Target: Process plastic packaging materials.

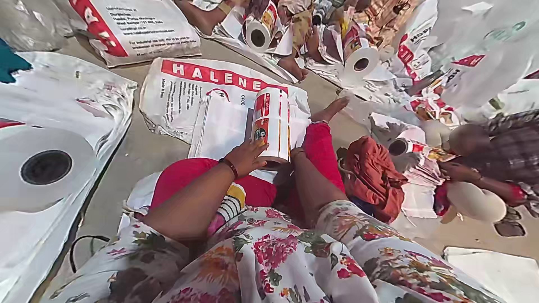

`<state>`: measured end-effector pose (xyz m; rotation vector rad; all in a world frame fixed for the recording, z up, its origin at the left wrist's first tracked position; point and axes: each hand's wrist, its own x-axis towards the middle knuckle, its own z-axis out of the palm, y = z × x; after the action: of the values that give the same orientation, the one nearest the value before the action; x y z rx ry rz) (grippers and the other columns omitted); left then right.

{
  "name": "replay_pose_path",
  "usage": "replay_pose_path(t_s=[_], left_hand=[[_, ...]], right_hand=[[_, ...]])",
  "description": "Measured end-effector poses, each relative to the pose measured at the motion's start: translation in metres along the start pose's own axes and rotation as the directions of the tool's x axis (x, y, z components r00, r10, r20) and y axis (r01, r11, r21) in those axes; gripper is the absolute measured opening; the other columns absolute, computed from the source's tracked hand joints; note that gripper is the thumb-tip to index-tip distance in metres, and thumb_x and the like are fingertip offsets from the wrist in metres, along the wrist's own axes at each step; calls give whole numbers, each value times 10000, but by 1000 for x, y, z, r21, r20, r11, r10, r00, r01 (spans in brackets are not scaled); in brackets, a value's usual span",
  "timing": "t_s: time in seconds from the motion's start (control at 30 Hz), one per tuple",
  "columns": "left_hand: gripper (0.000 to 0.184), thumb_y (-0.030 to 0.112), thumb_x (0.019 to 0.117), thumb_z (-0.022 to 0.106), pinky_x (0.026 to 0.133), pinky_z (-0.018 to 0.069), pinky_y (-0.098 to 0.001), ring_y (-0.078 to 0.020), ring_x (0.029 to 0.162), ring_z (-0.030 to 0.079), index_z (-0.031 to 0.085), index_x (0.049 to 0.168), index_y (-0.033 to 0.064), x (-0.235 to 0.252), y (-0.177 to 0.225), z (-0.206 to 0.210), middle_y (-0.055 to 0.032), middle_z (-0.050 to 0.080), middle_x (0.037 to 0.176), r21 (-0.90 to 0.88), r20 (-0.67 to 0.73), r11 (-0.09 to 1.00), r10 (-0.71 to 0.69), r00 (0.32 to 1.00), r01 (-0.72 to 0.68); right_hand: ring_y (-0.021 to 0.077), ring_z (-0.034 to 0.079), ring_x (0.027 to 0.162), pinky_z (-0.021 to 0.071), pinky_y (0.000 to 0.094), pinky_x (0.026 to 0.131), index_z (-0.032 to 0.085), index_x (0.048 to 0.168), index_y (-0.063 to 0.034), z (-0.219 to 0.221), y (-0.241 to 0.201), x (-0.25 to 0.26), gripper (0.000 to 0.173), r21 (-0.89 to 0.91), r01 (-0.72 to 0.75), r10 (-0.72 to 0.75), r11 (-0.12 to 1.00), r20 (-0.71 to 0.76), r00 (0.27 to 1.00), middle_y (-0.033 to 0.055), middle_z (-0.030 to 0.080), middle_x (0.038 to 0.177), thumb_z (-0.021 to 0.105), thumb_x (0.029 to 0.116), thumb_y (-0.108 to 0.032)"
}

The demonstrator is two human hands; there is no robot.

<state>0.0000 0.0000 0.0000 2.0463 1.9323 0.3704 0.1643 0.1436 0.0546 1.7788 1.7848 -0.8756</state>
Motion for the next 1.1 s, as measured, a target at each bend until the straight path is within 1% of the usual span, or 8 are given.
replay_pose_path(t_s=[0.07,0.13,0.2,0.33,0.43,0.57,0.9,1.1], left_hand=[[593,539,1049,492,1157,352,-646,-439,1524,294,443,1568,257,3,1,-1,-78,339,1673,-24,-34,999,-23,999,22],[556,536,1022,553,1149,351,-666,-446,1511,314,521,1513,276,16,-2,-4,-105,406,1629,-101,-89,992,-81,993,72],[563,554,1007,565,1144,352,-676,-458,1514,301,544,1489,263,39,-1,-10,-138,388,1634,-159,-89,977,-155,984,139],[578,579,1024,518,1129,350,-699,-458,1534,259,600,1434,180,94,20,-39,-147,319,1671,-203,-78,954,-242,967,223],[784,605,909,685,1098,377,-723,-488,1531,237,467,1546,204,124,22,-43,-176,215,1702,-267,-28,899,-366,930,346],[890,581,832,739,1136,394,-638,-467,1545,213,413,1581,227,128,15,-24,-158,174,1716,-232,-73,903,-386,919,361],[779,487,894,695,1144,362,-658,-510,1516,250,444,1559,169,132,8,-27,-194,208,1699,-243,-65,919,-335,940,311],[688,561,994,570,1202,302,-624,-463,1544,221,461,1545,163,127,0,-28,-171,223,1700,-266,-70,922,-308,949,280]], right_hand=[[396,568,1291,465,559,1075,563,1380,40,8,26,78,436,415,228,-80,881,-344,936,278,583,1380,579,1041,-234],[366,660,1077,560,552,892,569,1368,-18,-17,27,96,398,613,389,-113,688,-439,892,249,636,1251,624,992,-136],[267,695,910,594,448,741,491,1428,-62,-45,25,71,417,672,436,-191,599,-409,892,179,659,1202,570,1023,-121],[227,563,666,514,416,594,300,1517,-71,-67,35,38,563,521,457,-273,721,-393,878,192,590,1055,555,1023,-159],[340,614,757,519,527,634,353,1476,-42,-59,45,47,516,332,535,-361,777,-461,810,243,616,1080,529,996,-113],[451,556,1266,465,602,1051,487,1482,-16,-65,29,61,522,-25,550,-491,835,-485,724,295,557,1365,635,991,-115],[361,631,1216,498,590,1018,607,1436,-233,-91,-2,91,459,-279,472,-544,836,-529,651,127,671,1321,665,983,-188],[376,622,1231,477,590,1050,621,1422,-185,-79,3,89,459,-236,584,-617,777,-467,633,162,663,1324,666,970,-122]])
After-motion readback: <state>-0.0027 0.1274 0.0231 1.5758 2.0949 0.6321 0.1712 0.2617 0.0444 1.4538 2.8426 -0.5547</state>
